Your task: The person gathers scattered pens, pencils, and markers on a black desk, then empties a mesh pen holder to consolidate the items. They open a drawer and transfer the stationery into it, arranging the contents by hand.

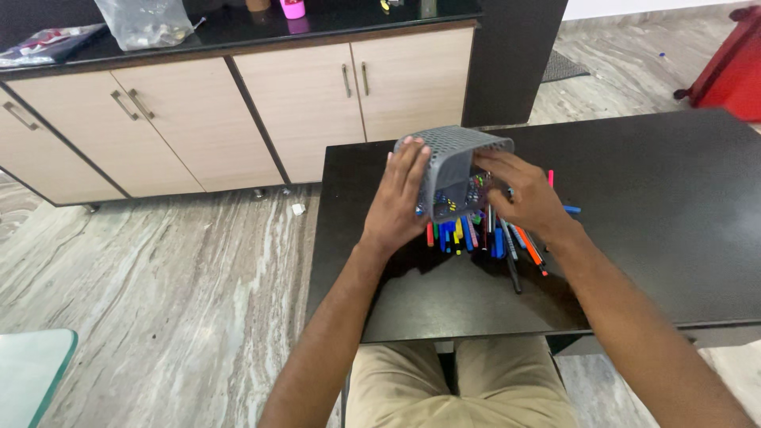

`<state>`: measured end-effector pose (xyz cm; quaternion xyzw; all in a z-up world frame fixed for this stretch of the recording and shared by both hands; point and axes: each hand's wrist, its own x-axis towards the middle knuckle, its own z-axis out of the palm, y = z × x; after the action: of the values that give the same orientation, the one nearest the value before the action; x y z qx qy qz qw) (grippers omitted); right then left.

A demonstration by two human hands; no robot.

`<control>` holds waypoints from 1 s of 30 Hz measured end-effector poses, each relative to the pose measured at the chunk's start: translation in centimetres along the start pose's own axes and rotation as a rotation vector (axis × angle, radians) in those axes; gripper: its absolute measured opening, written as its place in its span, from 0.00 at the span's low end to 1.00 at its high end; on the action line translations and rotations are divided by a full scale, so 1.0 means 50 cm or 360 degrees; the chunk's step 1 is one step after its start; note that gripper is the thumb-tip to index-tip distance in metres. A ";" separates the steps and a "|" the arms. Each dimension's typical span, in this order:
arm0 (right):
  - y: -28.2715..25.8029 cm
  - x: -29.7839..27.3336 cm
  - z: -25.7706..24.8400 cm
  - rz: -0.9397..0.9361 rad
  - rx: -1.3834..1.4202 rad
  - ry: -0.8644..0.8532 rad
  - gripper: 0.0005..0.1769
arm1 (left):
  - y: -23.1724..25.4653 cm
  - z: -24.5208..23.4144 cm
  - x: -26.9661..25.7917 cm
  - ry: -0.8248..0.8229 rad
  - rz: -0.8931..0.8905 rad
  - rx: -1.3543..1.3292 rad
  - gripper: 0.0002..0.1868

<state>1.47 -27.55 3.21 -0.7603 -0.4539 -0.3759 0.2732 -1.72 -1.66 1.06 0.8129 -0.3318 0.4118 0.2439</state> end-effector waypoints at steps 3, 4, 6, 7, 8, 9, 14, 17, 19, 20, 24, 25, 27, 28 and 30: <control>0.019 -0.010 0.024 0.0368 0.0014 -0.0301 0.17 | 0.017 0.004 -0.002 -0.0177 0.0124 0.0106 0.57; 0.027 -0.015 0.029 0.0566 0.0043 -0.0416 0.13 | 0.022 0.010 -0.001 -0.0157 0.0166 0.0133 0.56; 0.037 -0.024 0.031 0.0475 0.0086 -0.0445 0.17 | 0.030 0.019 0.001 -0.0112 0.0246 0.0189 0.53; 0.038 -0.025 0.030 0.0429 0.0108 -0.0461 0.19 | 0.029 0.019 0.001 -0.0135 0.0254 0.0193 0.53; 0.038 -0.025 0.030 0.0524 0.0101 -0.0521 0.18 | 0.028 0.016 -0.001 -0.0159 0.0259 0.0201 0.52; 0.037 -0.024 0.031 0.0620 0.0093 -0.0582 0.17 | 0.027 0.013 -0.002 -0.0183 0.0264 0.0209 0.51; 0.032 -0.027 0.029 0.0583 0.0029 -0.0623 0.20 | 0.027 0.018 -0.005 -0.0176 0.0279 0.0194 0.49; 0.028 -0.019 0.029 0.0510 0.0015 -0.0590 0.23 | 0.025 0.024 -0.008 -0.0196 0.0286 0.0241 0.49; 0.021 -0.013 0.024 0.0434 -0.0038 -0.0568 0.22 | 0.026 0.034 -0.010 -0.0174 0.0278 0.0230 0.50; 0.017 -0.007 0.020 0.0461 -0.0059 -0.0582 0.21 | 0.025 0.039 -0.009 -0.0151 0.0269 0.0216 0.51; -0.008 0.018 -0.006 0.0185 -0.0042 -0.0374 0.22 | 0.013 0.041 -0.008 -0.0069 0.0166 0.0172 0.57; -0.012 0.023 -0.012 0.0021 -0.0014 -0.0254 0.23 | 0.011 0.038 -0.009 -0.0016 0.0124 0.0136 0.57; -0.019 0.024 -0.021 0.0160 -0.0076 -0.0207 0.17 | 0.005 0.031 -0.010 0.0095 0.0043 0.0055 0.58; -0.021 0.021 -0.024 0.0231 -0.0108 -0.0185 0.14 | 0.003 0.028 -0.009 0.0132 0.0008 0.0018 0.59; -0.021 0.018 -0.025 0.0159 -0.0009 0.0073 0.12 | -0.004 0.022 -0.007 0.0208 -0.0064 -0.0051 0.60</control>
<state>0.41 -27.57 4.74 -0.7738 -0.4080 -0.3805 0.3000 -1.19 -2.15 0.16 0.7868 -0.3054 0.4536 0.2863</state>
